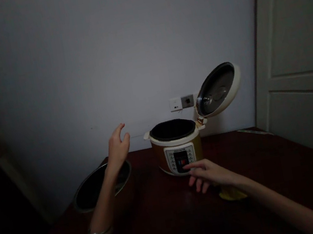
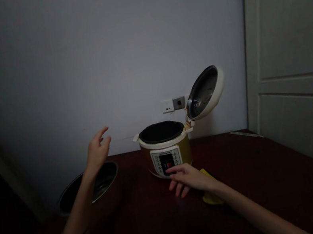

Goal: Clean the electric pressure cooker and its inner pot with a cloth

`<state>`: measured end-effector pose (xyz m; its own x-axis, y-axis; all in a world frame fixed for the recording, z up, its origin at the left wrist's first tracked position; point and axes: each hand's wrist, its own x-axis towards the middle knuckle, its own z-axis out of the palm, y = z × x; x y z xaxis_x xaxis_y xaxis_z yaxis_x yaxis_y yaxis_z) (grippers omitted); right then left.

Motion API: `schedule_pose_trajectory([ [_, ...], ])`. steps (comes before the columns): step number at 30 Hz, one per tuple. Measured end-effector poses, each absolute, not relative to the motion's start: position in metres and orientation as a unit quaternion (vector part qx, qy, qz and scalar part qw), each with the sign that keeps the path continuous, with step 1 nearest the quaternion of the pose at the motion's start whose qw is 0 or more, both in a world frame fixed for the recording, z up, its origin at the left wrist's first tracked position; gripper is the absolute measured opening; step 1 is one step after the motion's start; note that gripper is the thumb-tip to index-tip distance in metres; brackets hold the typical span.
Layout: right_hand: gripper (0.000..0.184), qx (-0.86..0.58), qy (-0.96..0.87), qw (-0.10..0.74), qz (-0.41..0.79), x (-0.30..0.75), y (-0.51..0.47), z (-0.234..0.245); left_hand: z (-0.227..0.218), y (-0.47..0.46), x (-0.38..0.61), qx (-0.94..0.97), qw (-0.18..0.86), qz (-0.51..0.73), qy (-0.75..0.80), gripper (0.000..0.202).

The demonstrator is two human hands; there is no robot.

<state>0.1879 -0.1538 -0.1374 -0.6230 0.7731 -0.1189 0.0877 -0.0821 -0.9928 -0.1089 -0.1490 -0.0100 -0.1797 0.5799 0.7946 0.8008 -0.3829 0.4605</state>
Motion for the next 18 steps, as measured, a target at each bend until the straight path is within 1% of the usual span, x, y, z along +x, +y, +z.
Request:
schedule_pose_trajectory([
  [2,0.058,-0.318,-0.630,0.257,0.660,0.151,-0.154,-0.131,-0.009,-0.151,-0.147,-0.627,0.131,-0.483,-0.598,0.041],
  [4,0.059,-0.300,-0.630,0.256,0.670,0.115,-0.153,-0.128,-0.012,-0.154,-0.191,-0.600,0.151,-0.432,-0.656,0.040],
  [6,0.059,-0.285,-0.623,0.262,0.680,0.082,-0.151,-0.127,-0.018,-0.161,-0.236,-0.552,0.139,-0.392,-0.722,0.037],
  [8,0.058,-0.280,-0.606,0.268,0.694,0.052,-0.150,-0.128,-0.027,-0.173,-0.275,-0.492,0.074,-0.357,-0.790,0.024],
  [10,0.057,-0.285,-0.584,0.276,0.708,0.026,-0.147,-0.132,-0.038,-0.186,-0.304,-0.458,0.045,-0.347,-0.817,0.007],
  [11,0.058,-0.290,-0.575,0.281,0.712,0.015,-0.146,-0.134,-0.044,-0.193,-0.314,-0.445,0.031,-0.345,-0.826,0.009],
  [13,0.061,-0.297,-0.562,0.292,0.715,-0.003,-0.142,-0.140,-0.056,-0.205,-0.328,-0.422,-0.002,-0.346,-0.838,0.022],
  [15,0.066,-0.299,-0.556,0.299,0.716,-0.017,-0.139,-0.146,-0.069,-0.214,-0.335,-0.403,-0.042,-0.353,-0.843,0.031],
  [18,0.068,-0.293,-0.556,0.298,0.718,-0.031,-0.136,-0.154,-0.087,-0.223,-0.338,-0.411,-0.079,-0.401,-0.815,0.037],
])
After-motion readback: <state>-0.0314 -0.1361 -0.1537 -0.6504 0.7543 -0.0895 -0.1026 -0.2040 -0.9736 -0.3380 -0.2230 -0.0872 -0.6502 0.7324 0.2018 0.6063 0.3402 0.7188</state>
